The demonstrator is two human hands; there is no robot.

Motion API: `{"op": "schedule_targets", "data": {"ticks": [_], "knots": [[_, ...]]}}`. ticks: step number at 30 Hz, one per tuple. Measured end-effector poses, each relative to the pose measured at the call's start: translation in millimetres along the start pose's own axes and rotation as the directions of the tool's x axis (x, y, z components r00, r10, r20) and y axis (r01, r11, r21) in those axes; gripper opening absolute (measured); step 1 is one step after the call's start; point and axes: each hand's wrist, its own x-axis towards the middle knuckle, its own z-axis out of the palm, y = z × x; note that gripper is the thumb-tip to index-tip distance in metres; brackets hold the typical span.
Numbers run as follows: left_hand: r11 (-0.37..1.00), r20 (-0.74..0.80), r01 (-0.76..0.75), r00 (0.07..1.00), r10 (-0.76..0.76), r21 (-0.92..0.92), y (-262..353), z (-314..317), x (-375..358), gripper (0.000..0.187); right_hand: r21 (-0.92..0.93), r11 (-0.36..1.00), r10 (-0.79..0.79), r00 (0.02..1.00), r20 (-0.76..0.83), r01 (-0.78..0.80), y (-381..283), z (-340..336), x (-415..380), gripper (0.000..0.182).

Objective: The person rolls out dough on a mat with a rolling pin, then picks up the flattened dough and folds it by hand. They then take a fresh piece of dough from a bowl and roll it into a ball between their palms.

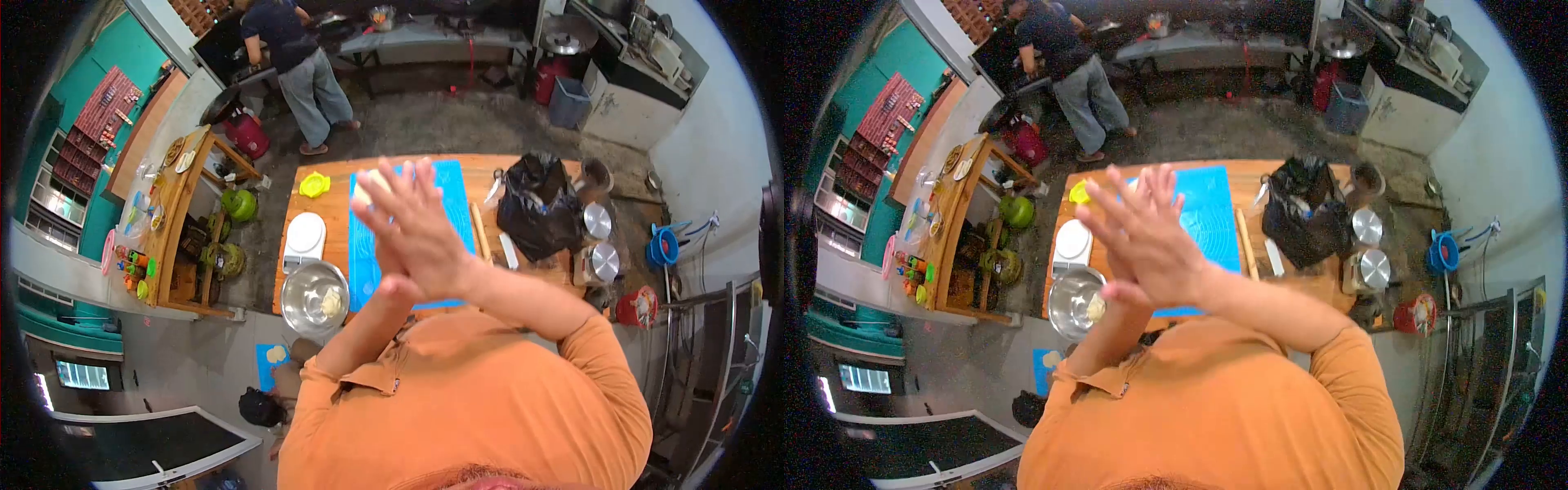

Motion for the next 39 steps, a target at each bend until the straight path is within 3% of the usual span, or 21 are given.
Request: {"op": "schedule_targets", "data": {"ticks": [2, 4, 5, 7, 8, 10, 11, 12, 13, 15, 16, 18, 20, 22, 24, 25, 27, 30, 32, 37, 39], "knots": [[0.979, -0.111, 0.166, 0.978, -0.179, -0.119, -2, -1, -4, 0.087, 0.014, 0.996, 0.083, 0.996, -0.026, -0.083, 21, 12, -3, 0.092], [0.926, -0.185, 0.282, 0.925, -0.331, -0.251, -3, 0, -1, 0.088, 0.448, 0.807, 0.440, 0.898, -0.022, -0.385, 33, 24, 0, 0.082], [0.881, -0.122, 0.296, 0.924, -0.361, -0.368, 3, 1, 0, 0.091, 0.451, 0.800, 0.450, 0.893, -0.013, -0.396, 37, 16, 0, 0.082], [0.825, -0.131, 0.290, 0.909, -0.397, -0.486, -4, -11, -2, 0.092, 0.921, 0.112, 0.749, 0.641, 0.168, -0.373, 35, -18, 11, 0.079], [0.762, -0.121, 0.271, 0.902, -0.414, -0.587, -6, -16, -3, 0.092, 0.830, 0.393, 0.713, 0.701, -0.003, -0.396, 46, -19, 5, 0.079], [0.708, -0.103, 0.262, 0.898, -0.428, -0.656, -8, -19, -4, 0.090, 0.354, 0.862, 0.467, 0.842, -0.272, -0.363, 51, -25, -1, 0.074], [0.702, -0.076, 0.282, 0.899, -0.432, -0.654, -10, -22, -5, 0.089, 0.356, 0.860, 0.469, 0.842, -0.268, -0.366, 49, -20, -3, 0.074], [0.696, -0.048, 0.304, 0.898, -0.437, -0.650, -12, -22, -5, 0.088, 0.164, 0.911, 0.408, 0.885, -0.224, -0.378, 44, -12, -6, 0.070], [0.695, -0.048, 0.307, 0.896, -0.441, -0.650, -15, -17, -6, 0.088, -0.034, 0.930, 0.356, 0.920, -0.167, -0.366, 41, -3, -8, 0.066], [0.871, -0.127, 0.264, 0.931, -0.343, -0.415, -25, -2, -8, 0.074, -0.109, 0.917, 0.375, 0.923, -0.089, -0.383, 38, 13, -11, 0.063], [0.868, -0.127, 0.268, 0.929, -0.348, -0.418, -24, -5, -10, 0.074, -0.183, 0.904, 0.391, 0.920, -0.008, -0.386, 39, 21, -16, 0.061], [0.701, -0.089, 0.394, 0.834, -0.545, -0.594, -18, -16, -12, 0.070, -0.131, 0.894, 0.425, 0.903, -0.061, -0.429, 59, 31, -25, 0.064], [0.716, -0.126, 0.352, 0.845, -0.520, -0.603, -18, -17, -10, 0.067, 0.550, 0.644, 0.669, 0.740, -0.067, -0.532, 63, 9, -20, 0.062], [0.728, -0.162, 0.306, 0.854, -0.495, -0.613, -18, -16, -9, 0.065, 0.429, 0.721, 0.638, 0.763, -0.103, -0.544, 60, 0, -21, 0.059], [0.779, -0.137, 0.312, 0.883, -0.449, -0.545, -20, -13, -9, 0.062, -0.161, 0.864, 0.438, 0.869, -0.229, -0.477, 57, 12, -26, 0.058], [0.774, -0.134, 0.319, 0.879, -0.457, -0.547, -23, -14, -12, 0.062, -0.216, 0.870, 0.408, 0.893, -0.192, -0.444, 46, 23, -25, 0.058], [0.817, -0.209, 0.406, 0.830, -0.517, -0.409, -29, -15, -17, 0.061, -0.172, 0.875, 0.421, 0.886, -0.191, -0.453, 53, 28, -32, 0.058], [0.807, -0.189, 0.382, 0.843, -0.504, -0.449, -25, -17, -6, 0.062, 0.018, 0.906, 0.418, 0.885, -0.204, -0.424, 61, 14, -37, 0.057], [0.825, -0.177, 0.316, 0.882, -0.438, -0.467, -24, -21, -3, 0.065, 0.302, 0.803, 0.573, 0.805, -0.157, -0.513, 49, -7, -39, 0.059], [0.884, -0.186, 0.256, 0.919, -0.349, -0.392, -27, -25, -6, 0.062, 0.241, 0.840, 0.527, 0.836, -0.152, -0.485, 30, 12, -70, 0.063], [0.916, -0.262, 0.272, 0.899, -0.352, -0.296, -27, -15, -8, 0.065, 0.089, 0.889, 0.454, 0.890, -0.046, -0.449, 26, 24, -77, 0.065]]}}
